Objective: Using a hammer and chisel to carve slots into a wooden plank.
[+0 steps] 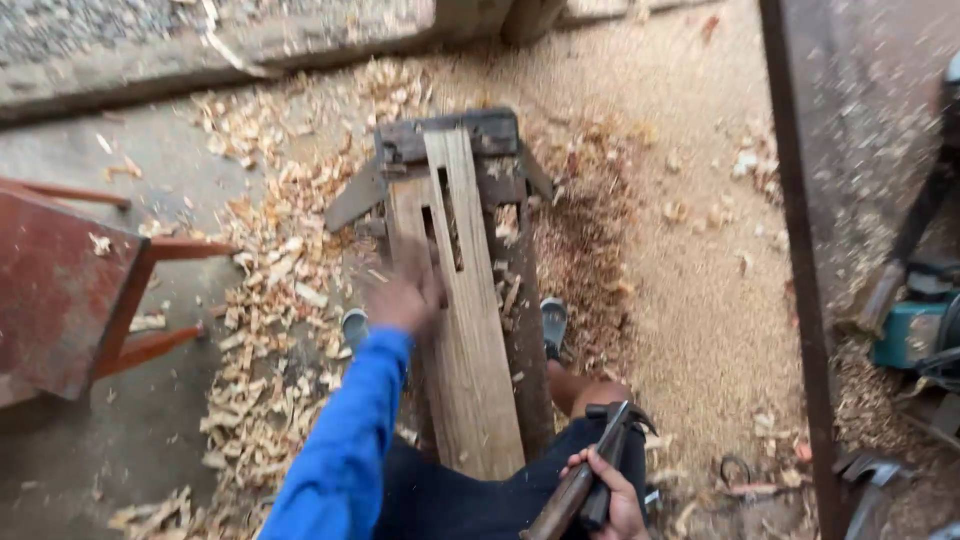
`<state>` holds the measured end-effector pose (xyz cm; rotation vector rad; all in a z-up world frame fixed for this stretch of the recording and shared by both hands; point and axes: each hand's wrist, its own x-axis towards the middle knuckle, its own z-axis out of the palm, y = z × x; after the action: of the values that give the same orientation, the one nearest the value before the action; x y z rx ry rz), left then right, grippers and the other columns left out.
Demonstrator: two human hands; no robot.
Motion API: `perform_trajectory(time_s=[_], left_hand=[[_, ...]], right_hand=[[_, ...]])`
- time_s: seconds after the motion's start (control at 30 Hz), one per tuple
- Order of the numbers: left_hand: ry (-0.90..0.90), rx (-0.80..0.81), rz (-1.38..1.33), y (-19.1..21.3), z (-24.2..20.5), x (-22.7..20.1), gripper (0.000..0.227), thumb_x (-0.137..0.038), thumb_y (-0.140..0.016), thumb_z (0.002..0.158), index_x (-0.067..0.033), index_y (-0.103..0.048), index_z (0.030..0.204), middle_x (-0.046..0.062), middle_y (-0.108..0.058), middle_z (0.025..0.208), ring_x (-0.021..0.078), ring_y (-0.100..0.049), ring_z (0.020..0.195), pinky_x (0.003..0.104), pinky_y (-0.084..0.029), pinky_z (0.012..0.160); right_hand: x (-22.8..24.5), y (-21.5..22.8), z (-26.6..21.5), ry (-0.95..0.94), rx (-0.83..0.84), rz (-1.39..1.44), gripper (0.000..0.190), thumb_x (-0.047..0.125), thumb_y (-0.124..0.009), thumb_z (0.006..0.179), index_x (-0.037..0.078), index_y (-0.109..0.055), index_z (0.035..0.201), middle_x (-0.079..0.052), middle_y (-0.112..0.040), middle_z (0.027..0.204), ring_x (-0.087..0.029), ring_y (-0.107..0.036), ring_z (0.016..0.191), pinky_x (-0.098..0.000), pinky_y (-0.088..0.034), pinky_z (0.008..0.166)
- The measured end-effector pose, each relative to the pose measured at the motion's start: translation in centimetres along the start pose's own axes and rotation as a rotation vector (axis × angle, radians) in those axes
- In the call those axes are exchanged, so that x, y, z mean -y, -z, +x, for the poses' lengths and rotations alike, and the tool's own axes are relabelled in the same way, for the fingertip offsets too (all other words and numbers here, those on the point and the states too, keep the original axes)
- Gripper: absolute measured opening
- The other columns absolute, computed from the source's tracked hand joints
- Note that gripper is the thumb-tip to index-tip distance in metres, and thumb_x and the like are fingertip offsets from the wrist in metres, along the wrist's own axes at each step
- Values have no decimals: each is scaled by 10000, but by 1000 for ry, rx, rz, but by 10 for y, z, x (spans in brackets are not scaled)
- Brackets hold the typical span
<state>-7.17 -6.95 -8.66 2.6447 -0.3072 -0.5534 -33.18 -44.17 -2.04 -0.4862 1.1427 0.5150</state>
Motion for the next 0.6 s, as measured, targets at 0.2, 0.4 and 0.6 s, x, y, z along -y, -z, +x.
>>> perform_trajectory(time_s=[0.2,0.4,0.6], left_hand=[[515,-348,-230,55,0,-22,833,-641,-437,1001,-211,-190,1669,17,-200,1730,291,-221,1648,584,8,1366],[-737,-253,586,-70,-137,-102,705,-495,-593,848,-302,-452,1511,94,-365,1622,348,-336,1518,657,-285,1126],[12,117,235,-51,-112,-36,789,-670,-338,989,-239,-257,1645,36,-222,1745,457,-238,1513,638,-184,1162]], right_hand=[[-9,13,3,46,-53,-17,159,251,-635,924,114,-628,1005,-89,-704,945,-296,-711,899,-460,-591,830],[-20,15,-2,127,156,3,190,249,-661,956,90,-595,1035,-90,-703,940,-278,-703,908,-421,-584,843],[-36,55,-3,78,144,-91,183,218,-665,917,87,-616,1036,-106,-697,926,-308,-696,911,-453,-575,838]])
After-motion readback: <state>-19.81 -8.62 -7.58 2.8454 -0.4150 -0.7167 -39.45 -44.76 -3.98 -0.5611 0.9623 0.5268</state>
